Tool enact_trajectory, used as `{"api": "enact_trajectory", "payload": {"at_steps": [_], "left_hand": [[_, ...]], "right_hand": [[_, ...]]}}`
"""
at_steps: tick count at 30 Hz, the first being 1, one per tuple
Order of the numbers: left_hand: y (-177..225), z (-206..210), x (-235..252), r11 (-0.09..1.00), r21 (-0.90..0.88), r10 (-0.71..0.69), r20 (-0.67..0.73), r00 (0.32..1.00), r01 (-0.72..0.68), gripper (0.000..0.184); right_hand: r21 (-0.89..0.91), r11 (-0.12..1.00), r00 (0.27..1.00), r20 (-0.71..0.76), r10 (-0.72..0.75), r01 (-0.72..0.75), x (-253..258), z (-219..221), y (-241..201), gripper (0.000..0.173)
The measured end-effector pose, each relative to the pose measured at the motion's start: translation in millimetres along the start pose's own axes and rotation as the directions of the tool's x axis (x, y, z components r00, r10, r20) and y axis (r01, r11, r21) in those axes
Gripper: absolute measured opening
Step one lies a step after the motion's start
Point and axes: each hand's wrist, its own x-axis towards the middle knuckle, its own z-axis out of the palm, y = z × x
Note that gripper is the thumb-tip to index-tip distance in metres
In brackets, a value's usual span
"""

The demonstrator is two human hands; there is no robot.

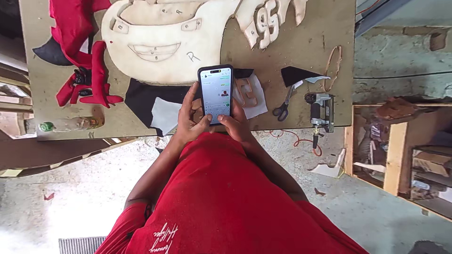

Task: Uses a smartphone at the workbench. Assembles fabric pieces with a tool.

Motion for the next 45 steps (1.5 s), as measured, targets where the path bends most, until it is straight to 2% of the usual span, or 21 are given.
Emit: {"api": "enact_trajectory", "payload": {"at_steps": [3,7,9,14,20,25,30,35,39,43,45], "left_hand": [[-0.3,-0.9,2.9,1.0,0.005,-0.01,-0.025,1.0,0.01,0.083],[-1.8,-9.6,5.5,0.999,-0.031,-0.011,0.007,1.0,0.011,0.082],[-3.1,-14.8,7.0,1.0,-0.025,-0.01,0.051,0.999,0.011,0.083],[-5.4,-15.8,9.7,1.0,0.001,-0.007,0.04,0.999,0.007,0.087],[-8.2,-13.3,9.5,1.0,-0.028,-0.003,0.064,0.998,0.005,0.087],[-8.6,-6.6,8.9,1.0,0.01,-0.009,0.004,1.0,0.009,0.084],[-7.7,1.9,12.8,1.0,0.012,-0.026,-0.045,0.999,0.027,0.084],[-11.4,3.0,16.2,0.999,0.003,-0.043,-0.085,0.995,0.043,0.081],[-20.5,-6.4,19.2,0.998,-0.011,-0.056,-0.02,0.998,0.055,0.075],[-29.8,-13.6,29.1,0.997,0.032,-0.068,0.002,0.998,0.068,0.066],[-36.5,-18.4,36.2,0.995,0.038,-0.088,-0.013,0.996,0.088,0.064]], "right_hand": [[0.002,1.0,1.0,-0.008,0.02,-0.02,2.8,2.7,-0.4,0.044],[0.053,0.998,0.996,0.088,0.03,-0.034,4.9,-1.2,1.5,0.053],[0.043,0.998,0.996,0.073,0.044,-0.047,5.9,-0.7,0.0,0.052],[0.057,0.998,0.997,0.072,0.032,-0.037,9.4,-3.5,2.3,0.051],[0.013,1.0,0.999,-0.032,0.02,-0.019,14.3,-6.0,4.4,0.041],[-0.035,0.998,0.999,-0.022,0.05,-0.05,15.5,-2.2,-3.0,0.052],[-0.004,0.999,0.998,-0.031,0.047,-0.047,18.7,-8.5,-0.7,0.044],[-0.039,0.997,0.996,0.059,0.067,-0.065,20.1,-14.4,-2.6,0.052],[0.079,0.994,0.997,0.002,0.076,-0.076,28.1,-19.7,6.3,0.043],[0.079,0.992,0.984,-0.142,0.112,-0.101,43.6,-22.5,15.9,0.043],[0.102,0.986,0.978,-0.15,0.145,-0.13,53.4,-25.0,20.4,0.047]]}}
